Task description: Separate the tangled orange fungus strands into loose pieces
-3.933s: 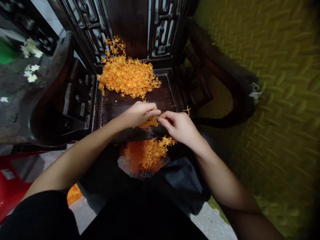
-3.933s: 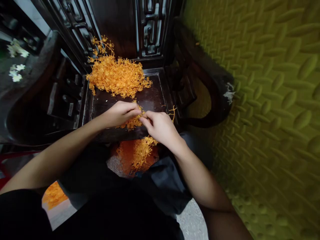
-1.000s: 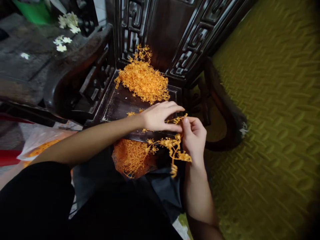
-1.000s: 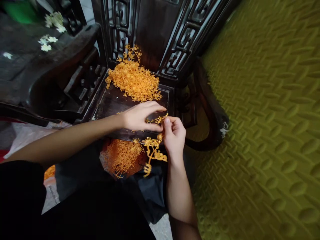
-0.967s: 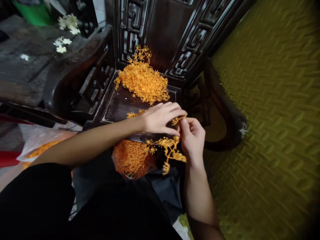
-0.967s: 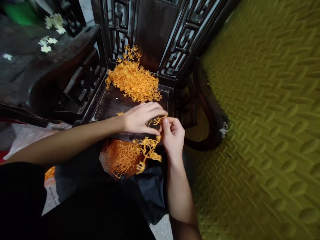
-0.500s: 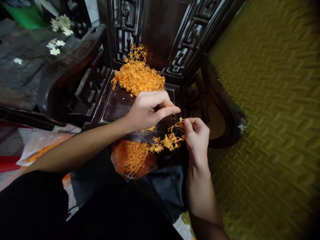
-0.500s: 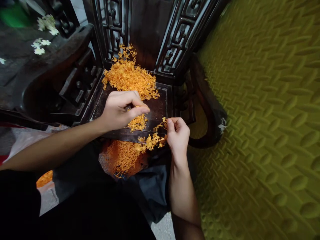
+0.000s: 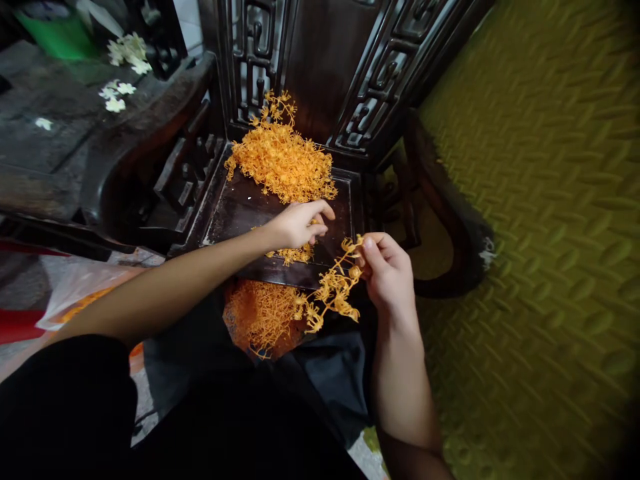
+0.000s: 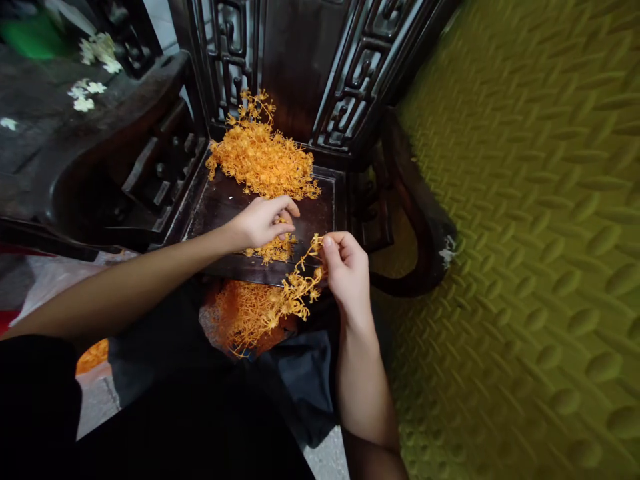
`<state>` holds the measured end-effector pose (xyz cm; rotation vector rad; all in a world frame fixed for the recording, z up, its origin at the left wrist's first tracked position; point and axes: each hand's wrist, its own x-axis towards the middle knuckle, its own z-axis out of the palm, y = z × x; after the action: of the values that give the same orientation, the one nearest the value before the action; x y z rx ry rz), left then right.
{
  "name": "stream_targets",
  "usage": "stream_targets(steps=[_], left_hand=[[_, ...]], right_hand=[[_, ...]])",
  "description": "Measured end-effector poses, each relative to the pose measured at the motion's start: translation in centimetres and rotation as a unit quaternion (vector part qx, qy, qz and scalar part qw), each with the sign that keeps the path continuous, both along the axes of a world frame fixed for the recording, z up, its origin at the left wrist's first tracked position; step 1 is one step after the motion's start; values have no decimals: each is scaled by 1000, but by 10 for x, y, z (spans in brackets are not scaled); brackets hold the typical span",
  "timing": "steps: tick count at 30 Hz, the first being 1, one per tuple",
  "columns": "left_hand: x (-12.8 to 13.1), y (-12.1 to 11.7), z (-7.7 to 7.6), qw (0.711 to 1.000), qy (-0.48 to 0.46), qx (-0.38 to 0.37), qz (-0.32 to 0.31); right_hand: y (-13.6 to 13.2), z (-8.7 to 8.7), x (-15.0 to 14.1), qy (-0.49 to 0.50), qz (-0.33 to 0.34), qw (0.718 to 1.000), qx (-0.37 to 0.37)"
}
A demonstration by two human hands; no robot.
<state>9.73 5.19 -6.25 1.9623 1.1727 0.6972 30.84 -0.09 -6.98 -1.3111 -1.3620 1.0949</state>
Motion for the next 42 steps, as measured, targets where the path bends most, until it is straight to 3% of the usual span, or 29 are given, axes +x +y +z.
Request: stream_targets(steps=[3, 5, 8, 13, 17, 19, 22, 24, 26, 29, 34, 37, 40, 42], left_hand=[[7, 3, -11, 995, -45, -72, -55], [14, 2, -14, 988, -80, -79, -102], [18, -3, -13, 984, -98, -86, -119], [14, -11, 4, 989, -22, -63, -133], [6, -3, 6, 982, 85, 8, -170], [0, 6, -4, 969, 188, 48, -152], [-3, 17, -28, 934, 322, 85, -125], [0, 19, -43, 923, 347, 114, -125], [6, 18, -54, 917, 355, 141, -116], [9, 19, -60, 902, 388, 155, -105], [11, 16, -58, 896, 396, 184, -80], [27, -9, -70, 903, 328, 231, -155], [47, -46, -100, 889, 242, 265, -286], [56, -65, -122, 880, 211, 271, -328]], right_hand=[[-1, 7, -1, 113, 44, 990, -75], [-2, 11, -2, 130, 57, 985, -93], [-2, 12, -3, 125, 43, 987, -96], [-4, 9, -1, 121, 49, 988, -81], [-12, 23, 11, 111, 102, 988, -41], [-17, 33, 23, 148, 97, 984, 17], [-23, 44, 42, 216, 0, 969, 124], [-27, 44, 52, 233, -52, 963, 122], [-31, 40, 58, 258, -50, 960, 99], [-37, 35, 63, 297, -34, 947, 115], [-43, 38, 64, 249, -79, 960, 99], [-46, 41, 63, 235, -90, 962, 107], [-50, 44, 59, 251, -70, 960, 105], [-50, 46, 55, 276, -43, 955, 101]])
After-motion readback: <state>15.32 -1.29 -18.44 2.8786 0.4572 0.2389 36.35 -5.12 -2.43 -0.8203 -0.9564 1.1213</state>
